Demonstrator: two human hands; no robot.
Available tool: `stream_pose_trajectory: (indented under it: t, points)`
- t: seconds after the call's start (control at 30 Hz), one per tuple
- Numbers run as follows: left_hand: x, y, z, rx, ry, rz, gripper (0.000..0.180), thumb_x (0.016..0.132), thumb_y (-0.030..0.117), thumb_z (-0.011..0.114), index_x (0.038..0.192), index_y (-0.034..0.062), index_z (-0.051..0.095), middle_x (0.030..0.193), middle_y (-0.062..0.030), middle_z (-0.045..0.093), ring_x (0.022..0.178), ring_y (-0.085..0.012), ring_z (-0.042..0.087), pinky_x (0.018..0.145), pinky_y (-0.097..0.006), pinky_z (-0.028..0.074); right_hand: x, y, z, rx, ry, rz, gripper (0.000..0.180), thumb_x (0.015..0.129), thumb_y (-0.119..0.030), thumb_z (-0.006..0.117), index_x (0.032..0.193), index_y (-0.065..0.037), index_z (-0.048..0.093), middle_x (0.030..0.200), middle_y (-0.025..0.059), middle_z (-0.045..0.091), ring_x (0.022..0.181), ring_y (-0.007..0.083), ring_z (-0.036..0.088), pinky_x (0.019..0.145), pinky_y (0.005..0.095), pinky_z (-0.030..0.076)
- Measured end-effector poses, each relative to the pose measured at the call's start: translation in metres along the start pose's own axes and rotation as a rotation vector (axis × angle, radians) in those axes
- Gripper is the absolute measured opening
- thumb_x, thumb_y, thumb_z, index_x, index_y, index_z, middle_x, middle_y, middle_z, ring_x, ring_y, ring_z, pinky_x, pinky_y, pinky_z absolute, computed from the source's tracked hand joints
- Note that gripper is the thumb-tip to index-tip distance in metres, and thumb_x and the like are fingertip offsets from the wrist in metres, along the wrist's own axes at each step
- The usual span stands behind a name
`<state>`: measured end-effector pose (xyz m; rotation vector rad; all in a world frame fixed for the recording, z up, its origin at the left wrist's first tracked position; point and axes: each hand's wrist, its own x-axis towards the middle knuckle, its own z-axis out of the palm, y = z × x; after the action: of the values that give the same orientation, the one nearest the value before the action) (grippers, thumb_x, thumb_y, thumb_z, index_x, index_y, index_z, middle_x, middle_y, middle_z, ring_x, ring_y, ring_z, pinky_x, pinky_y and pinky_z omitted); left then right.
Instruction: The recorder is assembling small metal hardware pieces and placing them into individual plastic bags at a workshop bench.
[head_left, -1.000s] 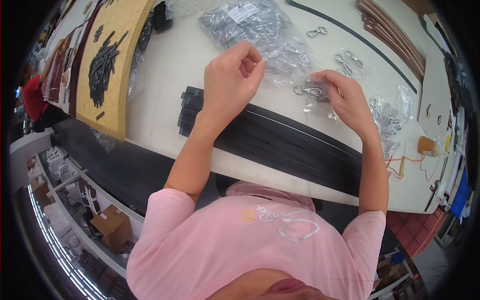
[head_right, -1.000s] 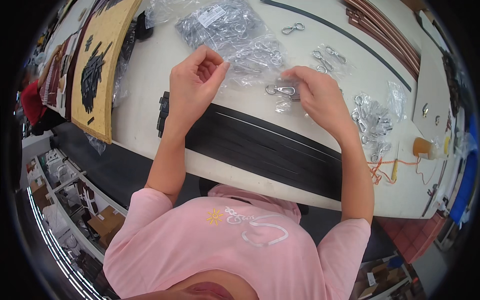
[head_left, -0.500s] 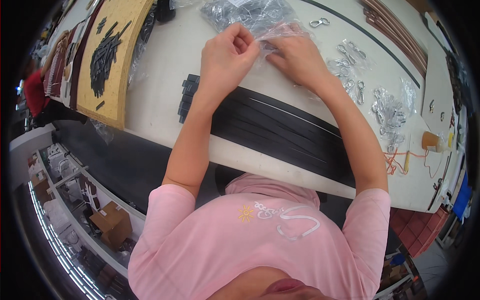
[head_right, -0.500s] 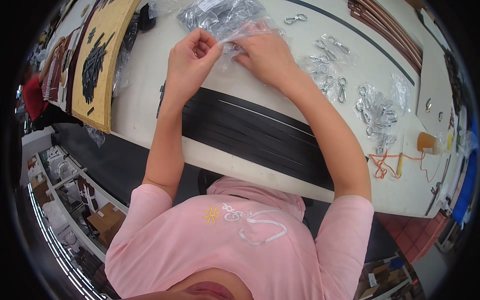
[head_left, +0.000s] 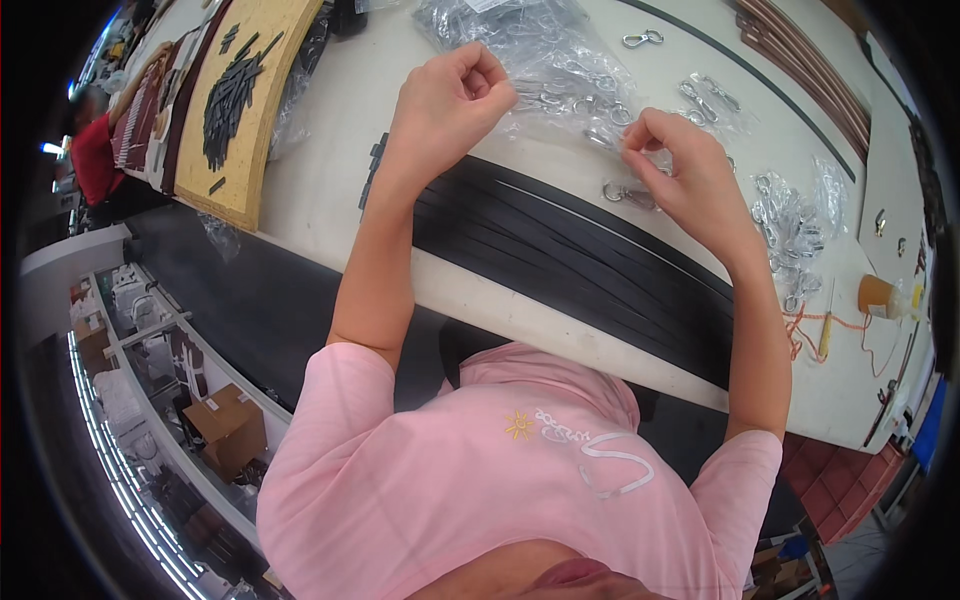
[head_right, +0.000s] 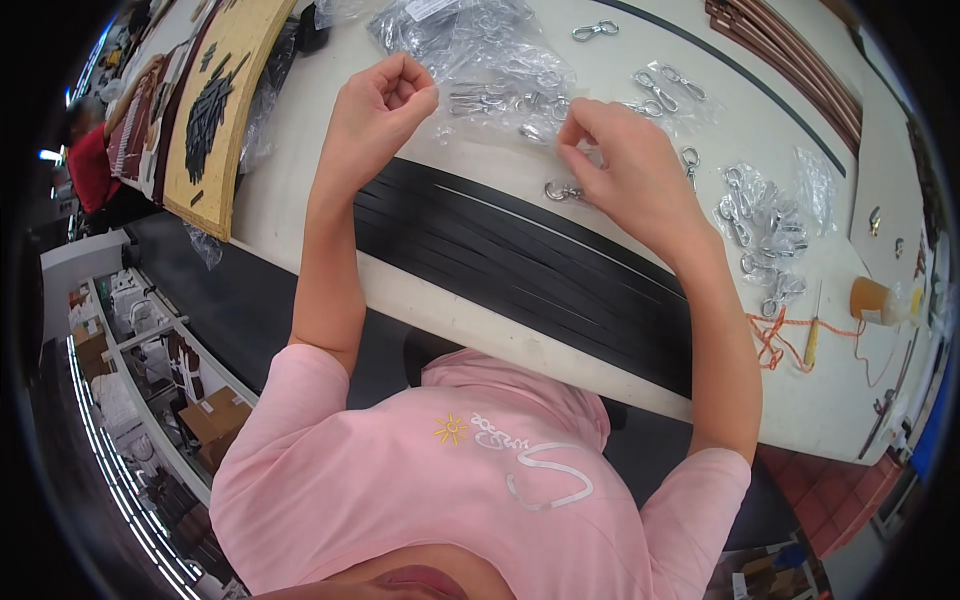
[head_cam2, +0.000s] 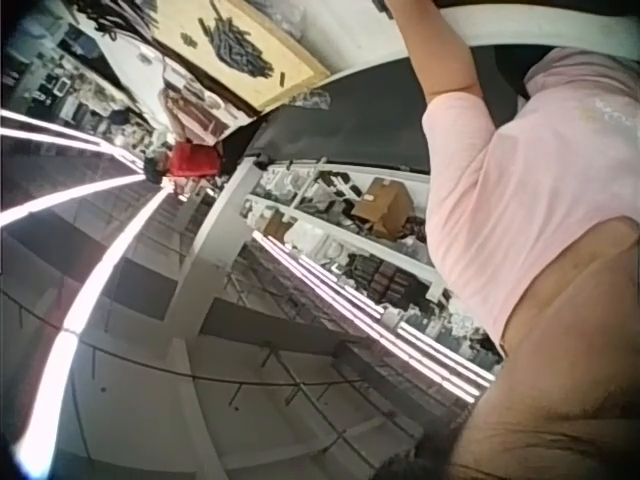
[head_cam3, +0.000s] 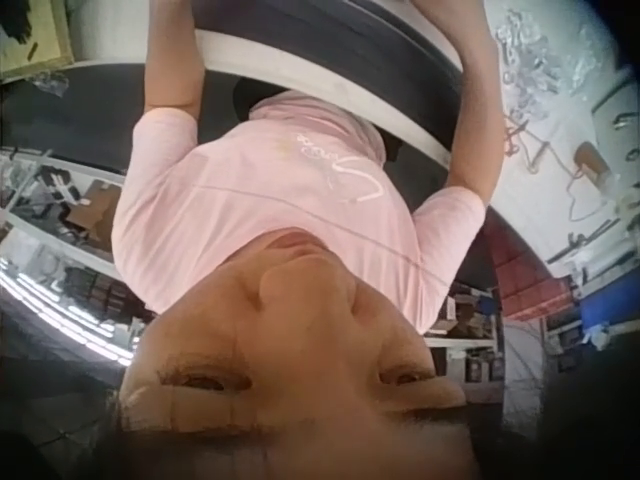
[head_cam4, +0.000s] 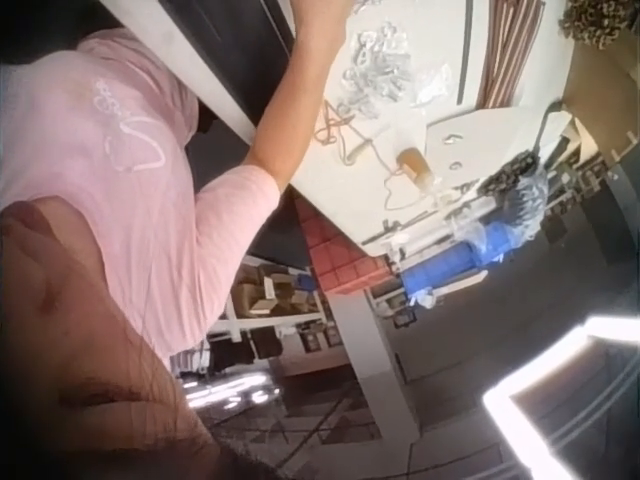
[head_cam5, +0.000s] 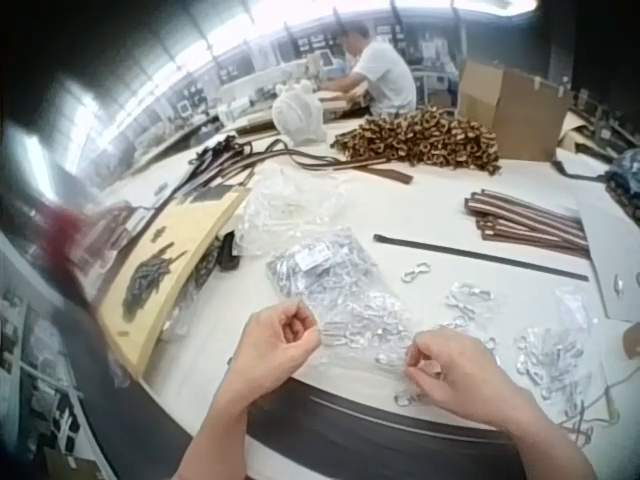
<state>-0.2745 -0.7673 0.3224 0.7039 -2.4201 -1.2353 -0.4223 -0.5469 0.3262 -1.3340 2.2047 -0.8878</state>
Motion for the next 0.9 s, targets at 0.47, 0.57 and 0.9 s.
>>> stream_pose_trajectory:
  t: [0.47, 0.57, 0.9]
  points:
    - [0.025, -0.037, -0.014, -0.044, 0.267, 0.018, 0.014, 0.088, 0.011, 0.062, 0.097, 0.0025, 0.068, 0.083, -0.0014, 0.068, 0.075, -0.0084, 0.062, 0.066, -0.024, 0.049, 0.092, -0.006, 0.089, -0.486, 0.411, -0.326, 0.035, 0.090, -0.029, 0.067, 0.122, -0.016, 0.063, 0.133, 0.0133, 0.058, 0.121, 0.0338, 0.054, 0.098, 0.0555, 0.040]
    - [0.030, -0.064, -0.017, 0.156, 0.309, 0.154, 0.038, 0.087, 0.013, 0.062, 0.125, 0.0117, 0.063, 0.119, -0.0137, 0.066, 0.107, -0.0264, 0.063, 0.089, -0.036, 0.051, 0.082, -0.002, 0.079, -0.397, 0.340, -0.360, 0.026, 0.089, -0.024, 0.068, 0.112, -0.012, 0.064, 0.123, 0.0130, 0.060, 0.108, 0.0343, 0.056, 0.091, 0.0525, 0.043]
    - [0.037, -0.067, 0.007, 0.264, 0.234, 0.067, 0.070, 0.086, 0.021, 0.071, 0.150, 0.0307, 0.044, 0.151, -0.0303, 0.033, 0.134, -0.0479, 0.041, 0.109, -0.047, 0.041, 0.062, -0.006, 0.041, 0.054, 0.256, -0.066, 0.018, 0.093, -0.001, 0.055, 0.108, -0.003, 0.067, 0.101, 0.0159, 0.070, 0.094, 0.0298, 0.067, 0.082, 0.0354, 0.052]
